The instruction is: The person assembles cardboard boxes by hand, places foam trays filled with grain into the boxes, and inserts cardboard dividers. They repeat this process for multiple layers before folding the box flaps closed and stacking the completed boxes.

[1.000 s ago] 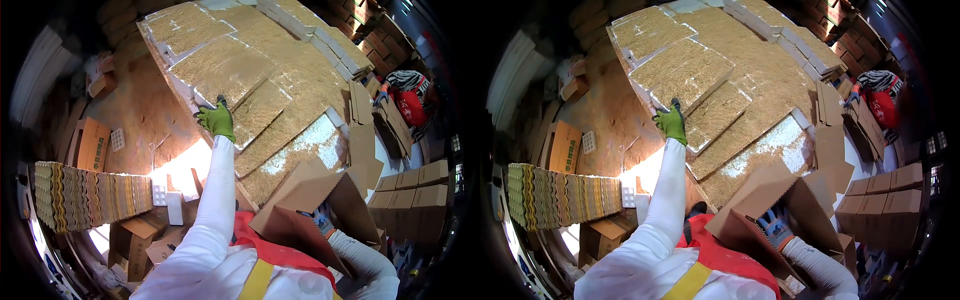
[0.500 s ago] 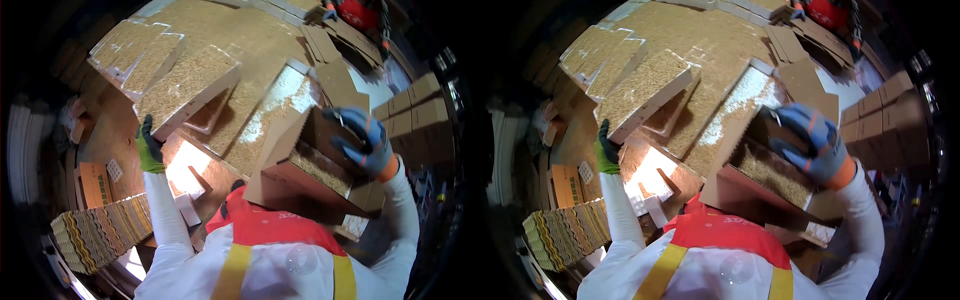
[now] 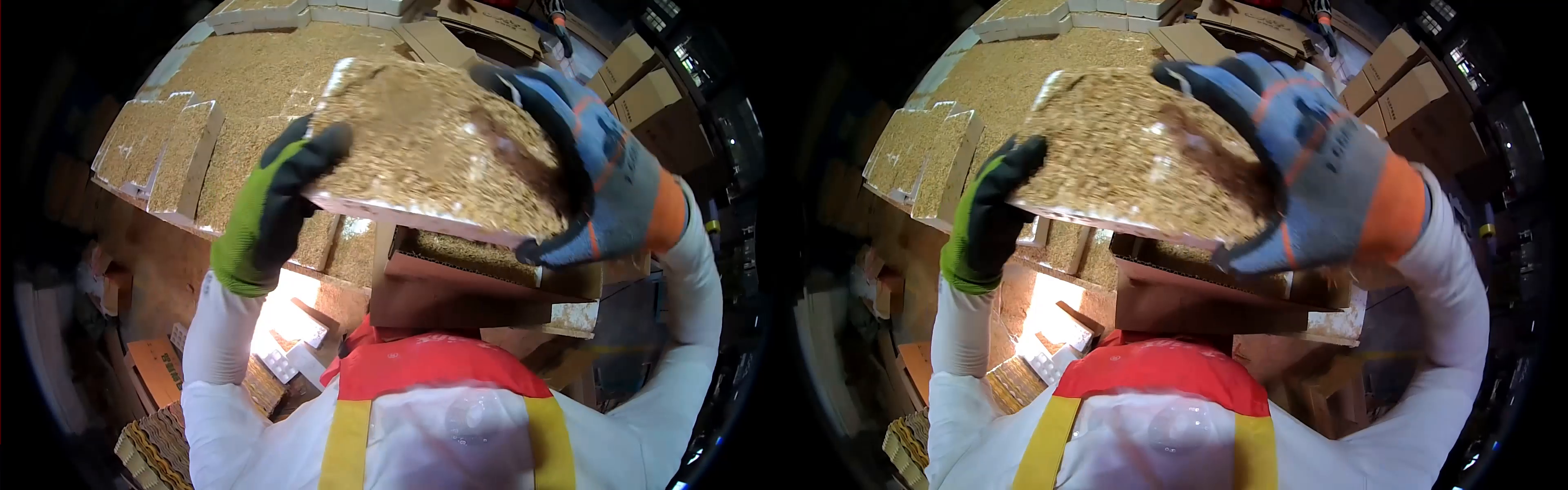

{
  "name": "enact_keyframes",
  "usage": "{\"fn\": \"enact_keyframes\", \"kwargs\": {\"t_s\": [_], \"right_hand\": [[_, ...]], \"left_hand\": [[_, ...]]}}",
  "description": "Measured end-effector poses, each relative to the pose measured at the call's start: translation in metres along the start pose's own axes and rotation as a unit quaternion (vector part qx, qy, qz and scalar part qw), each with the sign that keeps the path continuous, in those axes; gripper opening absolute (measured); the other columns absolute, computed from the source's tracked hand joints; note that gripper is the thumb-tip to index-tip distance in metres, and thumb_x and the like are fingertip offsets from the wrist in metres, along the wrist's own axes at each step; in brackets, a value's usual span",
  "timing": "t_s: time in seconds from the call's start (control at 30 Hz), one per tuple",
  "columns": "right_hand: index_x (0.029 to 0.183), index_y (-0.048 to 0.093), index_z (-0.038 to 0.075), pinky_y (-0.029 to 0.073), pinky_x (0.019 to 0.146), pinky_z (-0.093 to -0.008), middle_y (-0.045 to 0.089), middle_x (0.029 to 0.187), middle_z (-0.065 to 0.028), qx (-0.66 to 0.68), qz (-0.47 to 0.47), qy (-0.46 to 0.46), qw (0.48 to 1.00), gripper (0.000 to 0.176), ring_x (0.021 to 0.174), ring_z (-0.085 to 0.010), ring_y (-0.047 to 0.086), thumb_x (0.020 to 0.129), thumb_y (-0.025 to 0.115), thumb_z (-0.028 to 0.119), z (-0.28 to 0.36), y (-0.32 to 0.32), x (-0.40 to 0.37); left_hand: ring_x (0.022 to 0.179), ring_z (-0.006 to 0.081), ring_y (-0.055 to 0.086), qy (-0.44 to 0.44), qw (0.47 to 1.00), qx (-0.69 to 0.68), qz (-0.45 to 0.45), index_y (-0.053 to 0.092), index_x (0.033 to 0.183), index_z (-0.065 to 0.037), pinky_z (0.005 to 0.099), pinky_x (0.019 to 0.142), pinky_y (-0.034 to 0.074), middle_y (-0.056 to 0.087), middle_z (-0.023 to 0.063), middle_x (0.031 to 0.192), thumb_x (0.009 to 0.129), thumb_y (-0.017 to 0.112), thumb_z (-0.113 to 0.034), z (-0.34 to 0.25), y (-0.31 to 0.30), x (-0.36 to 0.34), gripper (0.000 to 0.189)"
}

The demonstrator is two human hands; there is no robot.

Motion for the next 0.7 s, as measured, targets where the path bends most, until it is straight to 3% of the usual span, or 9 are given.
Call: {"fn": "enact_keyframes", "kwargs": {"t_s": [0.17,0.2,0.27,0.3,0.43,0.47,0.53,0.63,0.7], "right_hand": [[0.136,0.047,0.005,0.038,0.100,-0.0458,0.052,0.127,-0.0192,0.055,-0.062,0.062,0.995,0.095,0.116,-0.0377,0.049,0.056,0.086,0.039,-0.019,0.012,-0.056],[0.135,0.050,0.006,0.038,0.100,-0.0462,0.050,0.128,-0.0201,0.031,-0.037,0.077,0.996,0.095,0.117,-0.0382,0.049,0.055,0.085,0.042,-0.018,0.014,-0.059],[0.132,0.053,0.008,0.038,0.101,-0.0471,0.047,0.131,-0.0221,-0.012,0.029,0.092,0.995,0.097,0.118,-0.0392,0.048,0.051,0.086,0.048,-0.019,0.020,-0.065],[0.130,0.055,0.008,0.039,0.101,-0.0473,0.047,0.129,-0.0220,-0.024,0.026,0.100,0.994,0.093,0.116,-0.0395,0.048,0.051,0.085,0.047,-0.018,0.025,-0.067],[0.130,0.056,0.009,0.040,0.098,-0.0475,0.047,0.130,-0.0225,-0.008,0.004,0.110,0.994,0.092,0.117,-0.0403,0.047,0.050,0.084,0.047,-0.021,0.036,-0.065],[0.130,0.056,0.009,0.040,0.097,-0.0476,0.047,0.130,-0.0228,-0.008,0.022,0.107,0.994,0.093,0.117,-0.0403,0.047,0.050,0.084,0.048,-0.020,0.036,-0.060],[0.131,0.056,0.009,0.040,0.096,-0.0482,0.047,0.130,-0.0237,0.020,0.026,0.093,0.995,0.094,0.116,-0.0403,0.048,0.051,0.084,0.049,-0.018,0.035,-0.060],[0.135,0.055,0.015,0.039,0.098,-0.0481,0.046,0.131,-0.0236,0.090,0.068,0.123,0.986,0.096,0.115,-0.0414,0.047,0.051,0.084,0.052,-0.024,0.039,-0.069],[0.131,0.056,0.007,0.040,0.095,-0.0479,0.050,0.128,-0.0240,0.127,0.065,0.124,0.982,0.094,0.111,-0.0393,0.050,0.053,0.084,0.050,-0.024,0.041,-0.074]], "left_hand": [[0.121,0.0195,0.051,-0.084,0.944,-0.318,0.035,0.051,0.133,-0.003,0.0308,0.103,0.038,0.056,0.0108,0.130,0.101,0.044,-0.035,0.017,0.067,0.035,0.046],[0.120,0.0197,0.052,-0.014,0.979,-0.197,0.057,0.051,0.133,-0.003,0.0307,0.102,0.040,0.056,0.0104,0.131,0.099,0.047,-0.030,0.023,0.069,0.045,0.043],[0.116,0.0195,0.055,-0.106,0.985,-0.100,0.088,0.051,0.133,-0.003,0.0304,0.100,0.041,0.057,0.0111,0.129,0.096,0.052,-0.022,0.042,0.088,0.036,0.042],[0.126,0.0189,0.047,-0.142,0.973,-0.143,0.111,0.049,0.136,-0.005,0.0317,0.107,0.033,0.053,0.0099,0.135,0.100,0.048,-0.037,0.054,0.101,0.028,0.048],[0.125,0.0125,0.048,-0.143,0.938,-0.309,0.065,0.046,0.141,-0.010,0.0282,0.102,0.040,0.052,0.0048,0.138,0.101,0.049,-0.032,0.064,0.109,0.021,0.046],[0.125,0.0137,0.048,-0.207,0.930,-0.292,0.085,0.044,0.142,-0.007,0.0290,0.103,0.039,0.052,0.0059,0.139,0.101,0.049,-0.029,0.069,0.109,0.016,0.047],[0.127,0.0147,0.047,-0.129,0.966,-0.216,0.065,0.043,0.143,-0.005,0.0298,0.105,0.037,0.052,0.0073,0.139,0.100,0.050,-0.026,0.059,0.106,0.012,0.048],[0.126,0.0136,0.047,-0.158,0.955,-0.243,0.063,0.045,0.141,-0.003,0.0285,0.106,0.036,0.051,0.0100,0.140,0.099,0.051,-0.018,0.062,0.111,0.013,0.045],[0.126,0.0126,0.046,-0.170,0.954,-0.231,0.083,0.044,0.141,-0.002,0.0273,0.107,0.034,0.050,0.0090,0.141,0.098,0.051,-0.016,0.063,0.110,0.017,0.046]]}}
Point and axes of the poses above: each hand's wrist, its own x-axis towards the middle knuckle, its own y-axis out of the palm, z = x × y, the point moved 7 cm from there along x, towards the middle knuckle
